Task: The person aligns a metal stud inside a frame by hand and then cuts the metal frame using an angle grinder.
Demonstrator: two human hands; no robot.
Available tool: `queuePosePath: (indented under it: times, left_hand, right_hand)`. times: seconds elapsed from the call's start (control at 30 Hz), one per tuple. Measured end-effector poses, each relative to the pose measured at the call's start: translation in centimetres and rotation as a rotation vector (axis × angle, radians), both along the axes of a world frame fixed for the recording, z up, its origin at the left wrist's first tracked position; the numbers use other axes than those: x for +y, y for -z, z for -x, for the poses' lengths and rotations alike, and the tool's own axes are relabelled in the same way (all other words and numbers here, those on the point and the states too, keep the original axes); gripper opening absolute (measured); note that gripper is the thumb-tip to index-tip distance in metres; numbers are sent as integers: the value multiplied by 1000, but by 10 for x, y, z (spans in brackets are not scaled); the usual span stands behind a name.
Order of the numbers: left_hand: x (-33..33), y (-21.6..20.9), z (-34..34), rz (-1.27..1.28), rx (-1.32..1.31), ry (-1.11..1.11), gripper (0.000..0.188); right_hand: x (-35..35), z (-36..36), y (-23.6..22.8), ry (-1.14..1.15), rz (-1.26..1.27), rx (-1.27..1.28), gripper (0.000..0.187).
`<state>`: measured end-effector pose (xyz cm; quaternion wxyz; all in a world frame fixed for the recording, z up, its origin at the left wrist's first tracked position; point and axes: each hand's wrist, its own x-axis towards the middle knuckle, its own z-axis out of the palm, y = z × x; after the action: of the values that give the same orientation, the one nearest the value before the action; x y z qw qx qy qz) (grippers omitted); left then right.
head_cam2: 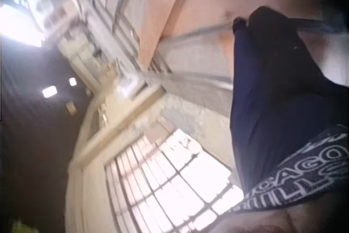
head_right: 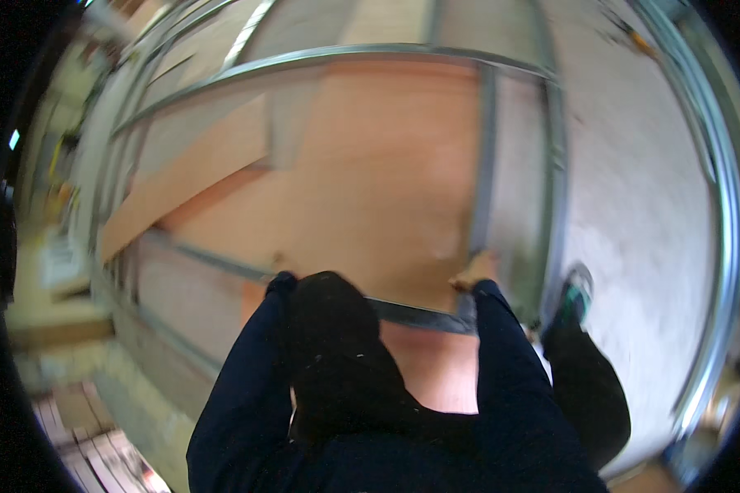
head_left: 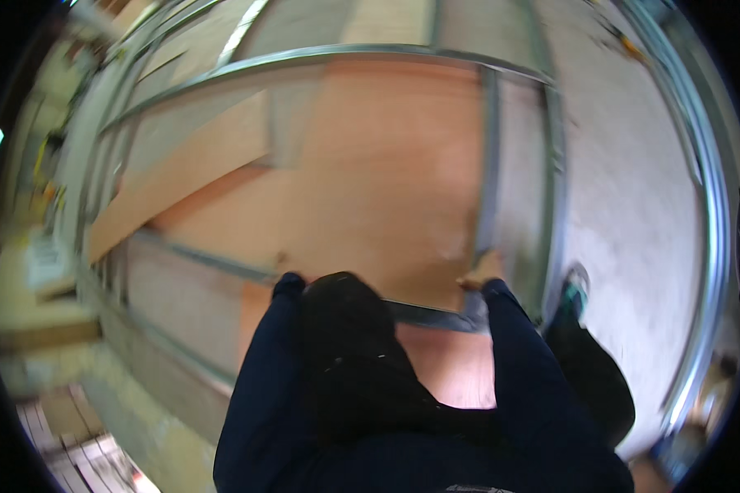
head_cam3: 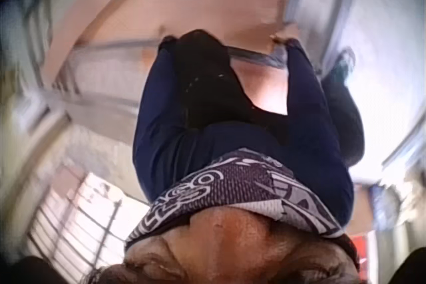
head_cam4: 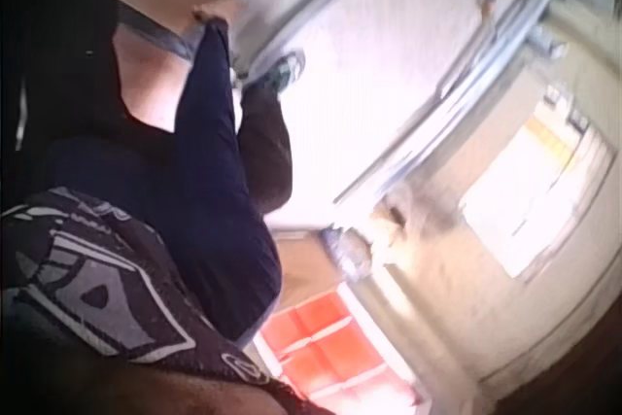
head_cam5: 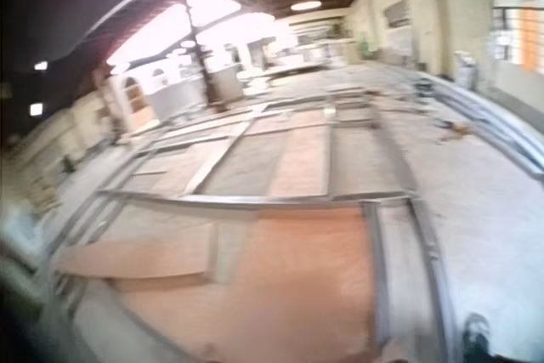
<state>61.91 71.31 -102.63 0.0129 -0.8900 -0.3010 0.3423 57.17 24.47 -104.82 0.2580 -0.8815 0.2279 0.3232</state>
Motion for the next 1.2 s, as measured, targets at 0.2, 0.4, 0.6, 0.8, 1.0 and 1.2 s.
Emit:
queuePosePath:
  times: [0.2, 0.4, 0.6, 0.8, 1.0, 1.2]
  left_hand:
    - [-25, -20, -1, 45, 33, -4, 145]
    - [-12, -35, 9, 67, -5, -84, 149]
    - [-19, -30, 7, 84, -12, -83, 150]
    - [-14, -21, 9, 74, -13, -78, 150]
    - [-10, 18, 27, 117, -290, 32, 116]
    - [123, 79, 167, -260, -1051, -216, 83]
  right_hand:
    - [43, 33, -44, -74, 285, 10, 153]
    - [71, 35, -65, -81, 293, 36, 149]
    - [66, 37, -59, -77, 347, 38, 147]
    - [73, 38, -58, -113, 390, -1, 144]
    - [59, 40, -48, -102, 369, -38, 143]
    - [103, 46, -52, -288, 542, -32, 144]
